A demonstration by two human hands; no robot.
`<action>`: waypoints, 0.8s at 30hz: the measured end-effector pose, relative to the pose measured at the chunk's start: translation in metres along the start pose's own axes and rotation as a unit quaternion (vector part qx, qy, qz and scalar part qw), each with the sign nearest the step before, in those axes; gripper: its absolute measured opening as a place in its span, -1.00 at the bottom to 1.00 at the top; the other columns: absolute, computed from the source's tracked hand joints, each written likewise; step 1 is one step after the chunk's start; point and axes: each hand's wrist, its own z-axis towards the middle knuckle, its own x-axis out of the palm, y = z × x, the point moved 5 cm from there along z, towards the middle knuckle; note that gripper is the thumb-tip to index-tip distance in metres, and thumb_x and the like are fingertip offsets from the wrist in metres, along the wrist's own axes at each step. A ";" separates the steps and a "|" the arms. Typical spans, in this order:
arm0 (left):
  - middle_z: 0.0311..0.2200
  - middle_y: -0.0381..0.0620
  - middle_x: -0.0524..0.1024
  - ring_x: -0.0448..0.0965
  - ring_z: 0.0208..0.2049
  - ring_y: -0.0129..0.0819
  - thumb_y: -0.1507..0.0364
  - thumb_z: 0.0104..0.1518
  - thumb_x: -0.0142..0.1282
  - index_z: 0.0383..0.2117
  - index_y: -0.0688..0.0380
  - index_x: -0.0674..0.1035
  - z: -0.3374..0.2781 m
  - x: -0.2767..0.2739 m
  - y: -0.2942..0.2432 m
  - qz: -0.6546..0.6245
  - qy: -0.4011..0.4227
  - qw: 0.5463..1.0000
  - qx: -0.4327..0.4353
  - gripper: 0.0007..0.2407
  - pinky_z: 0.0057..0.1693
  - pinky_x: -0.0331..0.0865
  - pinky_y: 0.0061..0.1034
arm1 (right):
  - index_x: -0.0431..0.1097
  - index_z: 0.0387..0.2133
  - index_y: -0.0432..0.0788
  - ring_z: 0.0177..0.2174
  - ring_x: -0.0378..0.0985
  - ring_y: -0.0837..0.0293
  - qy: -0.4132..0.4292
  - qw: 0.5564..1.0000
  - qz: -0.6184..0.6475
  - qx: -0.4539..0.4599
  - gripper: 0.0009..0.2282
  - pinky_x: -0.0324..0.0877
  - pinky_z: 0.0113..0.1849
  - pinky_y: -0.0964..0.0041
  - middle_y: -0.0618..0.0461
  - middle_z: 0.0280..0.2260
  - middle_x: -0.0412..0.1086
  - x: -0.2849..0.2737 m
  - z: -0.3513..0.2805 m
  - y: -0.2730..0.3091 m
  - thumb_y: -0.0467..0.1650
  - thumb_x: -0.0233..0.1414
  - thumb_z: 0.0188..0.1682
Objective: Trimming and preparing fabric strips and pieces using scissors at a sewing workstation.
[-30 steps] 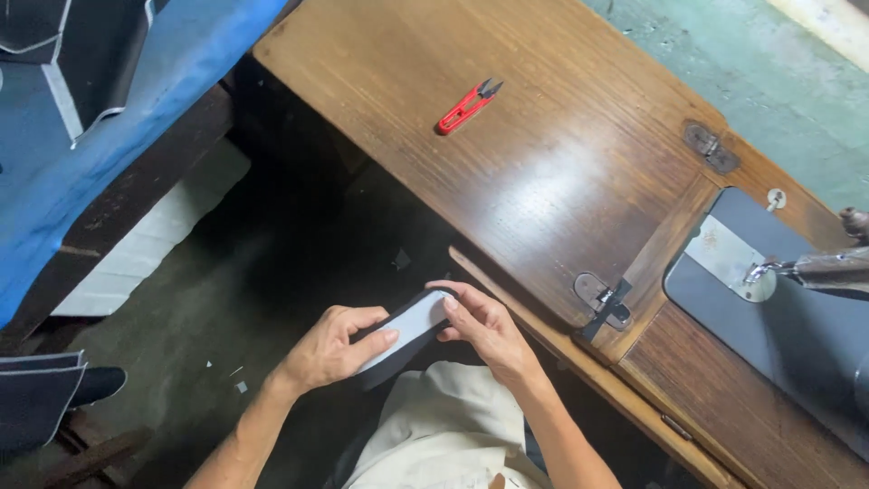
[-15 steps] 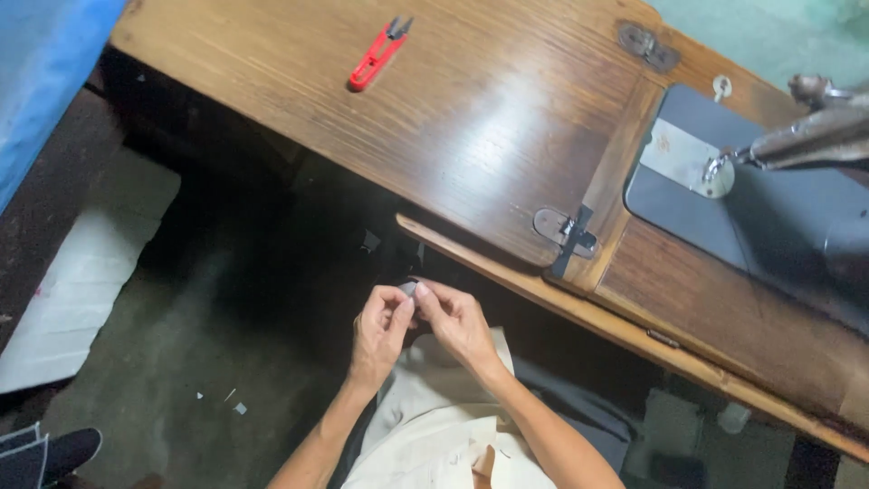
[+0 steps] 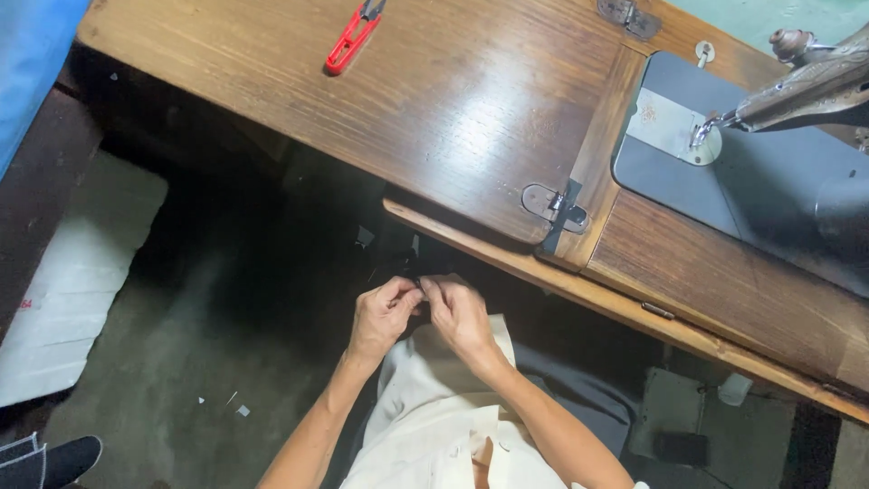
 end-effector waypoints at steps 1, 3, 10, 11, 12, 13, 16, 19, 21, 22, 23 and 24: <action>-0.63 -0.07 0.65 0.75 -0.54 -0.30 0.40 0.14 0.30 -0.47 0.05 0.67 0.002 0.001 -0.003 0.001 0.002 1.000 -0.001 -0.92 -0.37 0.55 -0.49 | 0.60 -0.44 -0.21 -0.22 0.65 -0.22 0.000 1.000 0.001 0.002 -0.61 0.52 -0.18 -0.15 -0.17 -0.41 0.59 0.002 0.004 -0.005 -0.20 -0.06 0.15; -0.72 -0.15 0.62 0.71 -0.56 -0.24 0.34 0.14 0.28 -0.51 -0.03 0.69 0.004 0.003 -0.009 0.071 0.011 0.997 0.005 -0.90 -0.35 0.53 -0.44 | 0.57 -0.39 -0.20 -0.28 0.62 -0.29 -0.020 0.997 -0.056 -0.047 -0.62 0.48 -0.24 -0.20 -0.22 -0.43 0.56 0.004 0.010 -0.009 -0.24 -0.16 0.16; -0.76 -0.18 0.59 0.57 -0.63 -0.55 0.37 0.14 0.21 -0.66 -0.04 0.70 0.007 0.010 0.023 0.019 0.054 0.984 -0.169 -0.80 -0.36 0.45 -0.51 | 0.52 -0.45 -0.16 -0.37 0.64 -0.26 -0.028 0.990 -0.097 -0.103 -0.64 0.49 -0.29 -0.13 -0.18 -0.55 0.54 0.012 0.000 -0.007 -0.27 -0.18 0.16; -0.76 -0.17 0.59 0.59 -0.63 -0.52 0.36 0.14 0.21 -0.64 -0.05 0.71 0.008 0.010 0.020 0.023 0.049 0.985 -0.167 -0.81 -0.36 0.45 -0.50 | 0.53 -0.39 -0.15 -0.38 0.63 -0.25 -0.038 0.989 -0.093 -0.108 -0.65 0.49 -0.29 -0.14 -0.18 -0.56 0.54 0.010 -0.002 -0.006 -0.25 -0.17 0.17; -0.75 -0.17 0.59 0.61 -0.63 -0.48 0.35 0.14 0.22 -0.62 -0.06 0.72 0.009 0.011 0.017 0.026 0.044 0.985 -0.164 -0.82 -0.37 0.45 -0.50 | 0.53 -0.34 -0.14 -0.38 0.63 -0.24 -0.049 0.988 -0.089 -0.114 -0.66 0.50 -0.29 -0.15 -0.18 -0.56 0.54 0.008 -0.004 -0.005 -0.23 -0.17 0.18; -0.75 -0.17 0.59 0.61 -0.63 -0.48 0.35 0.14 0.22 -0.62 -0.06 0.72 0.008 0.012 0.010 0.026 0.044 0.985 -0.164 -0.82 -0.37 0.45 -0.50 | 0.53 -0.34 -0.14 -0.38 0.63 -0.24 -0.048 0.988 -0.090 -0.114 -0.66 0.50 -0.29 -0.15 -0.18 -0.56 0.54 0.007 -0.007 -0.004 -0.23 -0.17 0.18; -0.72 -0.14 0.62 0.53 -0.59 -0.59 0.36 0.17 0.21 -0.56 0.01 0.72 0.004 0.013 -0.009 0.013 0.045 0.988 -0.148 -0.84 -0.34 0.45 -0.49 | 0.51 -0.27 -0.14 -0.45 0.59 -0.25 -0.128 0.969 -0.078 -0.198 -0.76 0.47 -0.35 -0.13 -0.20 -0.60 0.48 -0.001 -0.019 0.002 -0.32 -0.12 0.18; -0.74 -0.12 0.60 0.50 -0.62 -0.57 0.42 0.16 0.17 -0.60 0.06 0.66 -0.002 0.011 -0.023 -0.019 0.018 0.997 -0.070 -0.83 -0.38 0.44 -0.51 | 0.49 -0.28 -0.12 -0.45 0.57 -0.22 -0.157 0.963 -0.054 -0.213 -0.79 0.47 -0.34 -0.09 -0.11 -0.61 0.47 -0.001 -0.024 -0.009 -0.34 -0.11 0.17; -0.72 0.00 0.58 0.65 -0.61 -0.15 0.48 0.14 0.17 -0.59 0.10 0.62 -0.004 0.009 -0.028 0.041 0.002 0.999 0.014 -0.86 -0.43 0.45 -0.41 | 0.48 -0.28 -0.14 -0.45 0.53 -0.21 -0.172 0.959 -0.041 -0.222 -0.82 0.45 -0.32 -0.06 -0.11 -0.61 0.44 -0.002 -0.027 -0.011 -0.34 -0.06 0.17; -0.72 0.00 0.58 0.65 -0.61 -0.15 0.48 0.14 0.17 -0.59 0.10 0.62 -0.003 0.007 -0.030 0.041 0.002 0.999 0.014 -0.86 -0.43 0.45 -0.41 | 0.48 -0.28 -0.14 -0.45 0.53 -0.21 -0.173 0.959 -0.041 -0.221 -0.82 0.45 -0.32 -0.06 -0.11 -0.61 0.44 -0.005 -0.031 -0.008 -0.34 -0.06 0.17; -0.73 0.00 0.57 0.64 -0.61 -0.11 0.51 0.12 0.19 -0.59 0.11 0.61 -0.002 0.005 -0.038 0.066 -0.009 0.996 0.058 -0.87 -0.44 0.45 -0.38 | 0.48 -0.29 -0.11 -0.44 0.54 -0.17 -0.171 0.960 -0.027 -0.218 -0.85 0.44 -0.29 -0.04 -0.06 -0.60 0.45 -0.009 -0.034 -0.006 -0.33 0.00 0.14; -0.73 -0.01 0.56 0.63 -0.61 -0.07 0.53 0.11 0.20 -0.59 0.12 0.60 -0.002 0.002 -0.045 0.091 -0.020 0.990 0.101 -0.88 -0.44 0.46 -0.36 | 0.49 -0.29 -0.08 -0.43 0.56 -0.12 -0.170 0.962 -0.013 -0.215 -0.88 0.44 -0.27 -0.01 -0.01 -0.59 0.46 -0.012 -0.037 -0.004 -0.31 0.07 0.11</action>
